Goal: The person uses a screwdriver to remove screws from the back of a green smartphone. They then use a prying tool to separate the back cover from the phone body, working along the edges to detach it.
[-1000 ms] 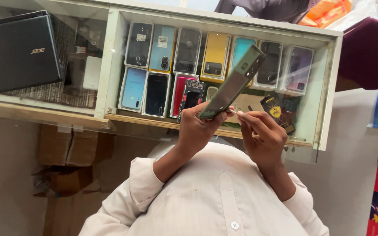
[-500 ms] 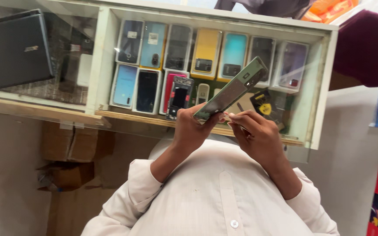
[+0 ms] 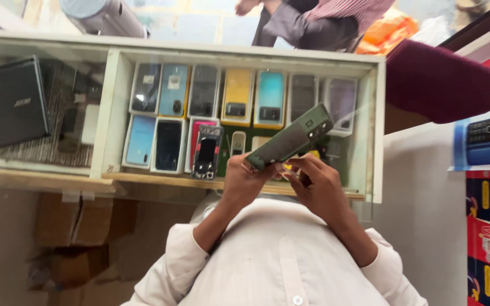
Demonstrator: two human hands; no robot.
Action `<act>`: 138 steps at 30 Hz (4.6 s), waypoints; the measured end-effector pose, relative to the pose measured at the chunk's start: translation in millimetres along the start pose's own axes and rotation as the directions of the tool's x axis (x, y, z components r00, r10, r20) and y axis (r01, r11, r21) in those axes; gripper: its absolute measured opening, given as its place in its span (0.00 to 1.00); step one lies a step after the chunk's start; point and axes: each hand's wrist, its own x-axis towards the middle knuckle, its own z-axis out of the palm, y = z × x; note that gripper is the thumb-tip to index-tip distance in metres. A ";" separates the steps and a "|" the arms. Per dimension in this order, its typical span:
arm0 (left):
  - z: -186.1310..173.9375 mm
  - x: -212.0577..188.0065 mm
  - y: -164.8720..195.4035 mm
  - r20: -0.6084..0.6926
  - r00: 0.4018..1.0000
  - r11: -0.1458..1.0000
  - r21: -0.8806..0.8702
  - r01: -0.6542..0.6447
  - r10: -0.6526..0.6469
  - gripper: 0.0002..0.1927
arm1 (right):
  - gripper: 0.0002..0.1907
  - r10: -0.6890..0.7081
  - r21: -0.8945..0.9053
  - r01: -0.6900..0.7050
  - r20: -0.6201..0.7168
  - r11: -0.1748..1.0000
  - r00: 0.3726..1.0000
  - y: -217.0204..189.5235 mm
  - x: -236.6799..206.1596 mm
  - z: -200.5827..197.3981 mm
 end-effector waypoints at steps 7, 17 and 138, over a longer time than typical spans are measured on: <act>5.2 4.0 -16.8 -0.084 0.996 0.997 -0.078 -0.025 0.019 0.06 | 0.07 -0.168 -0.170 0.133 -0.210 0.976 0.963 -2.0 5.7 2.2; -7.9 10.4 -34.3 -0.210 0.974 0.983 -0.143 -0.115 0.084 0.07 | 0.10 -0.191 -0.136 0.173 -0.130 0.975 0.973 -16.8 23.6 13.8; -111.5 15.6 2.5 0.093 0.952 0.951 -0.077 0.298 -0.291 0.19 | 0.05 -0.247 -0.377 0.214 -0.039 0.901 0.968 -34.3 58.3 86.1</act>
